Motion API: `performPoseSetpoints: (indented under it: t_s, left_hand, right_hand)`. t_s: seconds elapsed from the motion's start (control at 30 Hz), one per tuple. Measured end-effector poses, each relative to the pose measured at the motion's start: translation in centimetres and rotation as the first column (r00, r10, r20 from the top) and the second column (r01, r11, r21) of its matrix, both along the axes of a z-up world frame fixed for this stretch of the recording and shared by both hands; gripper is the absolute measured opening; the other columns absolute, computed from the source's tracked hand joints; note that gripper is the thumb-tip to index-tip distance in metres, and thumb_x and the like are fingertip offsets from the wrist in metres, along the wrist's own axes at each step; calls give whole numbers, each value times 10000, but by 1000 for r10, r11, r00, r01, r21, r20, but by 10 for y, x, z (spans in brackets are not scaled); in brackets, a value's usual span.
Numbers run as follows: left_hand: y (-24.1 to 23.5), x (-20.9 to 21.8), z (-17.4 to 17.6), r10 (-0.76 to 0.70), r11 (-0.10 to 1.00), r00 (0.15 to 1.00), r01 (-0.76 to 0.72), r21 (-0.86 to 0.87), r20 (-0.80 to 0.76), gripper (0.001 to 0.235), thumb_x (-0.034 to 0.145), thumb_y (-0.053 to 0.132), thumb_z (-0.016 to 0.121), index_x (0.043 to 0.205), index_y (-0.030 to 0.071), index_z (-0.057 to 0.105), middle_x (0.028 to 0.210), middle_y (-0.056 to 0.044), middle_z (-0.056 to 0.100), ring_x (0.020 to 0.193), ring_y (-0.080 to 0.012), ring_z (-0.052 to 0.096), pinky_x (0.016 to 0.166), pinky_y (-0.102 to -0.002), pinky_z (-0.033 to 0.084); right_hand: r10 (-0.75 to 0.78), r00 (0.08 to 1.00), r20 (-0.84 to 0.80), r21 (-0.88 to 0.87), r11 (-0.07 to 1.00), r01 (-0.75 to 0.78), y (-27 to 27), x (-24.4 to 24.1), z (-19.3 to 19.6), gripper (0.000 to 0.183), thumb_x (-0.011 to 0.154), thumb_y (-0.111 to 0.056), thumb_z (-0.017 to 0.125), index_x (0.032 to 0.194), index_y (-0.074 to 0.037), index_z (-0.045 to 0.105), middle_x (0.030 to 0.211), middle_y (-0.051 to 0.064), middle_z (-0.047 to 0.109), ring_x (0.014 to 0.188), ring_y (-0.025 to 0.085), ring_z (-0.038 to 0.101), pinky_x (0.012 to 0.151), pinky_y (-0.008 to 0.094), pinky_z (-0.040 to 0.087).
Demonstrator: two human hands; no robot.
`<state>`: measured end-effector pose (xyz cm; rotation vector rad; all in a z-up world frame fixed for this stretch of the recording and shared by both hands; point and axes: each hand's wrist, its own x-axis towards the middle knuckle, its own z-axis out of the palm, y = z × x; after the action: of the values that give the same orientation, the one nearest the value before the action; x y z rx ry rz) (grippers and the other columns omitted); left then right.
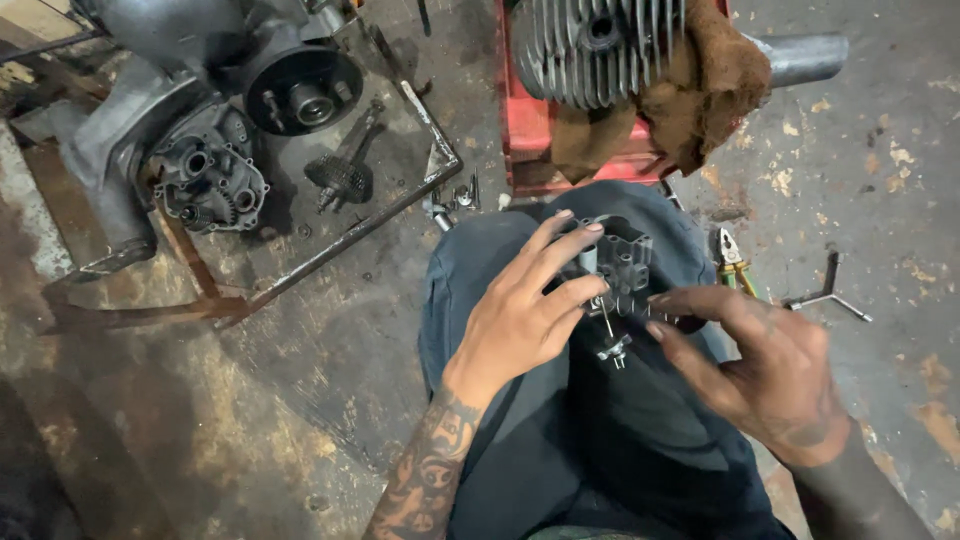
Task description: Assembling a carburetor by inserting a needle and spring into the housing
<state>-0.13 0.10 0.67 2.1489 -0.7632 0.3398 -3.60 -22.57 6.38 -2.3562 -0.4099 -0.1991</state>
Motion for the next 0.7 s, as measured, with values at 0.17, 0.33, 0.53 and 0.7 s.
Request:
performPoseSetpoints:
  t_s: [0.17, 0.33, 0.53, 0.7]
  left_hand:
    - [2, -1, -4, -5, 1000, 1000, 6, -15, 19, 309, 872, 36, 731, 1156, 110, 634, 1524, -68, 477, 1471, -416, 497, 1198, -471, 504]
    - [3, -1, -3, 1, 1000, 999, 0, -31, 52, 318, 901, 29, 700, 1187, 121, 597, 1518, -66, 475, 1475, -402, 493, 1216, -477, 506]
    - [5, -2, -5, -8, 999, 999, 10, -41, 52, 300, 923, 46, 675, 1203, 122, 599, 1529, -69, 471, 1484, -403, 487, 1241, -478, 488]
    - [5, -1, -8, -29, 999, 998, 31, -38, 53, 285, 923, 57, 686, 1189, 110, 599, 1535, -98, 449, 1481, -410, 467, 1231, -487, 480]
  right_hand:
    - [45, 998, 33, -69, 997, -42, 6, 3, 4, 234, 798, -42, 804, 1019, -34, 729, 929, 63, 779, 605, 170, 665, 579, 292, 505]
    - [48, 998, 34, -186, 982, -41, 10, 7, 10, 264, 799, -64, 819, 1051, -36, 744, 930, 80, 777, 554, 174, 649, 541, 306, 524]
    - [91, 993, 70, -285, 956, -68, 16, 11, 18, 225, 819, -87, 819, 1038, -57, 781, 1004, 57, 778, 634, 166, 681, 578, 303, 530]
    - [195, 973, 122, -372, 918, -137, 18, 16, 22, 226, 841, -116, 799, 1063, -72, 790, 1055, 65, 777, 794, 203, 741, 681, 325, 584]
